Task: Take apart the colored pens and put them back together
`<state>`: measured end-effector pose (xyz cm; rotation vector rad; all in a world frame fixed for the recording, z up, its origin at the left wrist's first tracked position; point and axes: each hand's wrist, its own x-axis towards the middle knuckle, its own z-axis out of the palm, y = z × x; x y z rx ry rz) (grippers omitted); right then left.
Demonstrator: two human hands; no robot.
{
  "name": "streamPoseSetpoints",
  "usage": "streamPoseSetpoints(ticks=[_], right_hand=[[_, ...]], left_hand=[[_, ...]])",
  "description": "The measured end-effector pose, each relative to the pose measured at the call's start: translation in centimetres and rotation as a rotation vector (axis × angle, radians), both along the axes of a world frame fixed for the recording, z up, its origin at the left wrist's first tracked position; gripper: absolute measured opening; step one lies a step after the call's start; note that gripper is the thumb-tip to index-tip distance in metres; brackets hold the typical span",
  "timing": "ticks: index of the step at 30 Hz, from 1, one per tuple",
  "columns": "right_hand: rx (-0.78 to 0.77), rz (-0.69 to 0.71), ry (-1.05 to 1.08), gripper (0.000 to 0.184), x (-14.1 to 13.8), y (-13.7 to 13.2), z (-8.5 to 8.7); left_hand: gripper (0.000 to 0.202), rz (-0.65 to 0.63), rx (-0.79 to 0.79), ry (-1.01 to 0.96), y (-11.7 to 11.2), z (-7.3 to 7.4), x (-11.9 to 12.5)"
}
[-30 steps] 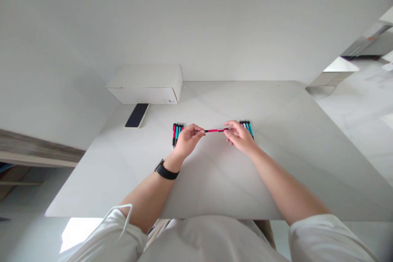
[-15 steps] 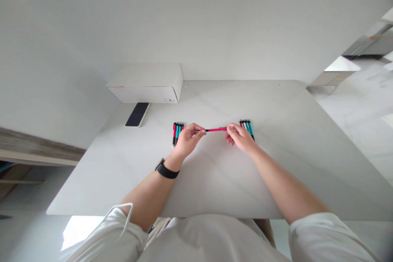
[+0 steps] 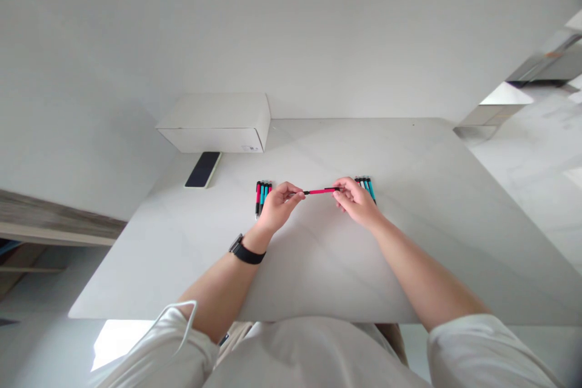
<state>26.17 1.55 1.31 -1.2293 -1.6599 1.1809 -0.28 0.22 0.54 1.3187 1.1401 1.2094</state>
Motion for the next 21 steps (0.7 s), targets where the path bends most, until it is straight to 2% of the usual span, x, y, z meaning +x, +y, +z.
streamPoseSetpoints(ticks=[5,9,16,21], right_hand=[[-0.04,0.02,-0.027,0.038,0.01,0.02,0.09],[0.029,-0.045,0.011,0.036,0.06,0.12,0.11],[0.101,-0.172,0.156,0.035,0.24,0.05,0.65],[0.047,-0.267,0.342,0.03,0.75,0.73,0.96]], left_hand=[[0.028,-0.009,0.006,0.023,-0.05,0.06,-0.01],[0.028,-0.02,-0.011,0.005,-0.01,0.13,0.0],[0.031,-0.033,-0.101,-0.16,0.29,0.41,-0.02],[0.031,-0.015,-0.153,-0.295,0.72,0.19,-0.45]])
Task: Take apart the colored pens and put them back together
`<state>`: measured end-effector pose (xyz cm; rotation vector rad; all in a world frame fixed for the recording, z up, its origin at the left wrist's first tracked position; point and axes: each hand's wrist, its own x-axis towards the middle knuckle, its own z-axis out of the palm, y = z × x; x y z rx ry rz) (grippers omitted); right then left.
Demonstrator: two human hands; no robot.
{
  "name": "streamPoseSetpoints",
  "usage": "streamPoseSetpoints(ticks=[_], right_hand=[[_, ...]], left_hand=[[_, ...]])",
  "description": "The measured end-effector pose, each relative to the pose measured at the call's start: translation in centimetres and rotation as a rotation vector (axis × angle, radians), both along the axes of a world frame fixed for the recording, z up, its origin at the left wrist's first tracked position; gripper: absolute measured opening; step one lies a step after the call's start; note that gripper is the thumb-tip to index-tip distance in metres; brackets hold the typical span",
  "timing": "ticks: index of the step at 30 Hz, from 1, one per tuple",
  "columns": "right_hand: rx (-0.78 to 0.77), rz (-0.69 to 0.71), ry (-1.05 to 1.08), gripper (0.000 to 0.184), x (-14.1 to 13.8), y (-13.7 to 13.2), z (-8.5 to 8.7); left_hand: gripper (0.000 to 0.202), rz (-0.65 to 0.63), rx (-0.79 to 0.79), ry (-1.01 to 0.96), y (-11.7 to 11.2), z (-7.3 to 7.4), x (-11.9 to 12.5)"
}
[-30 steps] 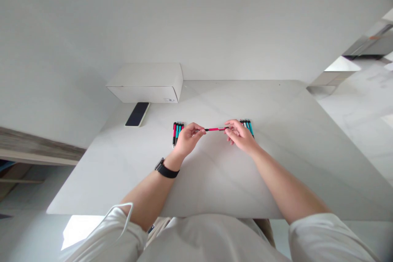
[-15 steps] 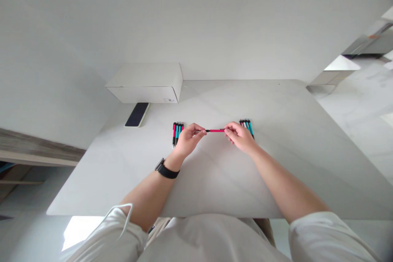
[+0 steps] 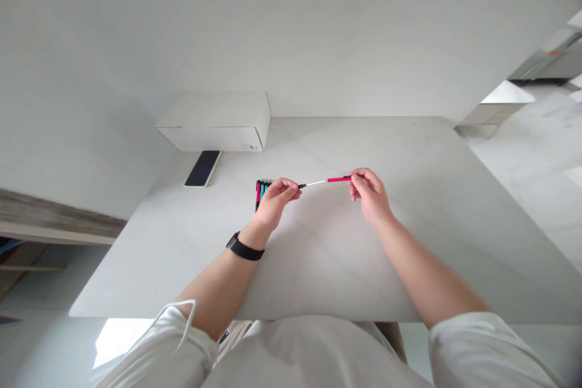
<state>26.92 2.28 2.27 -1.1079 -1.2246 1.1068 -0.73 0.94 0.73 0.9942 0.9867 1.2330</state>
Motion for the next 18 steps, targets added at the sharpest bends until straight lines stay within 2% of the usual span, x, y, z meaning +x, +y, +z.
streamPoseSetpoints(ticks=[4,7,12,15,18], right_hand=[[-0.086,-0.042,0.096,0.029,0.6,0.8,-0.3],[-0.134,-0.055,0.028,0.028,1.1,1.1,-0.7],[-0.157,-0.085,-0.386,0.024,2.0,1.2,-1.1],[-0.098,-0.103,-0.643,0.017,2.3,1.3,-1.3],[-0.03,-0.095,-0.794,0.013,2.0,1.3,-1.4]], left_hand=[[0.028,-0.003,-0.029,-0.114,0.4,-0.2,-0.4],[0.025,0.008,-0.041,-0.184,0.5,-0.2,-0.4],[0.022,0.008,-0.037,-0.217,0.5,-0.2,-0.4],[0.022,0.0,-0.038,-0.213,0.4,-0.2,-0.4],[0.022,-0.004,-0.039,-0.209,0.4,-0.3,-0.4]])
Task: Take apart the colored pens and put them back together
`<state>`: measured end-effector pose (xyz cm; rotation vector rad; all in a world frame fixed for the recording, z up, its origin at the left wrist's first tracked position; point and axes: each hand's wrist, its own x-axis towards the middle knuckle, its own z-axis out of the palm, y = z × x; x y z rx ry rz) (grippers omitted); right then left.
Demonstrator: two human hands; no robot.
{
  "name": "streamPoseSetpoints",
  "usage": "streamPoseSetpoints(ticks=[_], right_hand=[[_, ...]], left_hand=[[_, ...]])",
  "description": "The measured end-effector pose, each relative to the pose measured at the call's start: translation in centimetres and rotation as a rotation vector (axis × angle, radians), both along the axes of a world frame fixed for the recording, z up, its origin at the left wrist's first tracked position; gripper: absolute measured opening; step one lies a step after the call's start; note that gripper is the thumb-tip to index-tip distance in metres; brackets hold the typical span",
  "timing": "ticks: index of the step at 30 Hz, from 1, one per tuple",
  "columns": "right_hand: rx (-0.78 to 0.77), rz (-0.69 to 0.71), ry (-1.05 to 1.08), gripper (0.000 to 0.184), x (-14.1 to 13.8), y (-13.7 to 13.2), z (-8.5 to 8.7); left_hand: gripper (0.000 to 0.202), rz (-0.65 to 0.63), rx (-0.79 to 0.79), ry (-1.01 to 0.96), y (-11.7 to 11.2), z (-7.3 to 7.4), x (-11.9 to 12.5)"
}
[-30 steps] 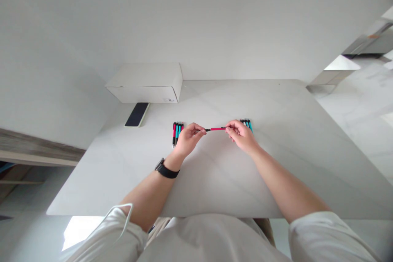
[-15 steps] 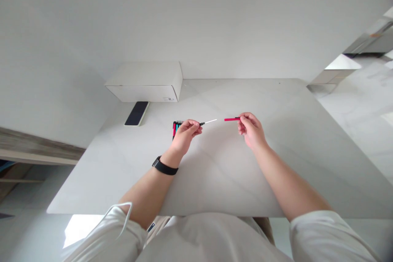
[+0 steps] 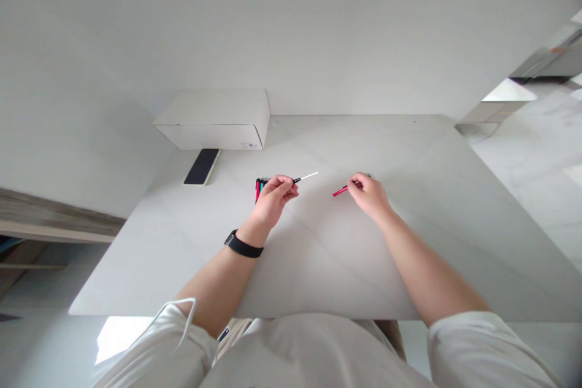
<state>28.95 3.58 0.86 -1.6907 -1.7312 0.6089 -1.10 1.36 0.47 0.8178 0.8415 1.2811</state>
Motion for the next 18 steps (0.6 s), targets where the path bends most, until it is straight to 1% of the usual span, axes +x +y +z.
streamPoseSetpoints(ticks=[8,12,18], right_hand=[[0.128,0.144,-0.108,0.011,-0.8,-0.69,0.4],[0.16,0.2,-0.109,0.011,-0.9,-0.83,0.61],[0.249,0.345,-0.108,0.017,-1.04,-0.98,0.7]], left_hand=[[0.023,-0.005,-0.007,0.007,-0.05,0.22,0.02],[0.023,0.001,-0.011,0.016,-0.03,0.25,0.04],[0.023,0.011,-0.025,0.024,0.1,0.03,0.04]])
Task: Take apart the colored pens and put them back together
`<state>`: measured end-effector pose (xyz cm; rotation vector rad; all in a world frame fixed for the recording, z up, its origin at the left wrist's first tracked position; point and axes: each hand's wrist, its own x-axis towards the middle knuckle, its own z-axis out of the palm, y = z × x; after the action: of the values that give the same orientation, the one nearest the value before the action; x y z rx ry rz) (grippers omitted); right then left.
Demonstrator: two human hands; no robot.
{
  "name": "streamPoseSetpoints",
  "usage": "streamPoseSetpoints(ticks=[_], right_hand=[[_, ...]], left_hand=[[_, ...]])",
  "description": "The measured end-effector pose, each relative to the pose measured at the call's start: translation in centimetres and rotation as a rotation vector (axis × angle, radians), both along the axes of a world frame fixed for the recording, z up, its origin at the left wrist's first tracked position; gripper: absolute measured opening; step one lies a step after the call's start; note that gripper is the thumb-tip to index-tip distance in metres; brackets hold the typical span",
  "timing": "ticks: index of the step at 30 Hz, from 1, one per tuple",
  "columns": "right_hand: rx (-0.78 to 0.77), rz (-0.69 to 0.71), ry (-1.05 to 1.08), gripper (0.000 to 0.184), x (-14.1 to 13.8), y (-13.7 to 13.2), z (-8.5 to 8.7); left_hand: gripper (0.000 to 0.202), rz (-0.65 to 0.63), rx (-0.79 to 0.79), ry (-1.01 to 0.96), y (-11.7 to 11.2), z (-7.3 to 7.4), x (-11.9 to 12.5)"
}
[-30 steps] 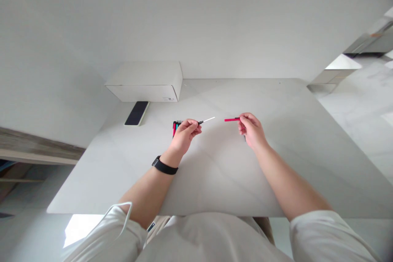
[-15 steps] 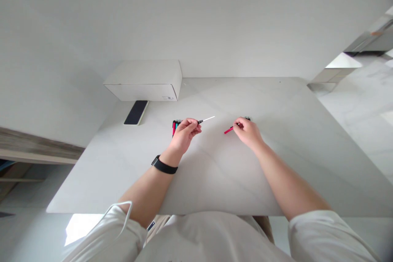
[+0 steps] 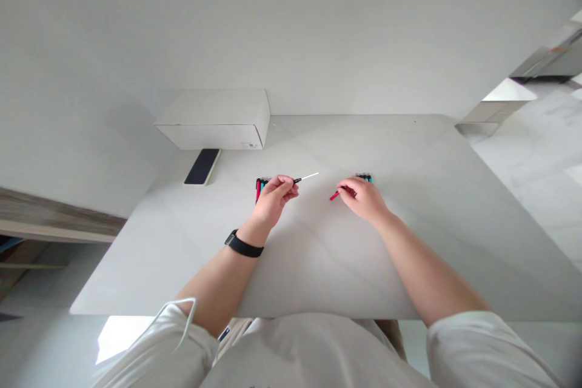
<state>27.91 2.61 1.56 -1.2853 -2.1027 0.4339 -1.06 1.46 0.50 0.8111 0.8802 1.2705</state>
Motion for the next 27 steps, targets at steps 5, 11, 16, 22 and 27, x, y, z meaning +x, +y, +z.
streamPoseSetpoints(ticks=[5,11,16,22,27], right_hand=[[0.001,0.052,-0.032,0.022,-0.1,-0.4,0.0],[0.035,0.045,-0.029,0.024,-0.1,-0.5,0.1],[0.022,0.014,0.036,0.025,-0.1,-0.5,0.7],[-0.053,-0.179,0.228,0.026,0.0,-0.5,1.5],[-0.105,-0.285,0.313,0.029,0.5,-0.1,1.3]], left_hand=[[0.024,0.003,-0.004,-0.003,0.0,0.0,0.0],[0.024,-0.001,-0.008,0.002,0.0,0.1,0.0],[0.024,-0.011,0.0,-0.001,-0.1,0.2,0.0],[0.025,-0.009,-0.006,0.007,-0.2,0.3,0.0],[0.026,-0.003,-0.009,0.012,-0.1,0.2,0.0]])
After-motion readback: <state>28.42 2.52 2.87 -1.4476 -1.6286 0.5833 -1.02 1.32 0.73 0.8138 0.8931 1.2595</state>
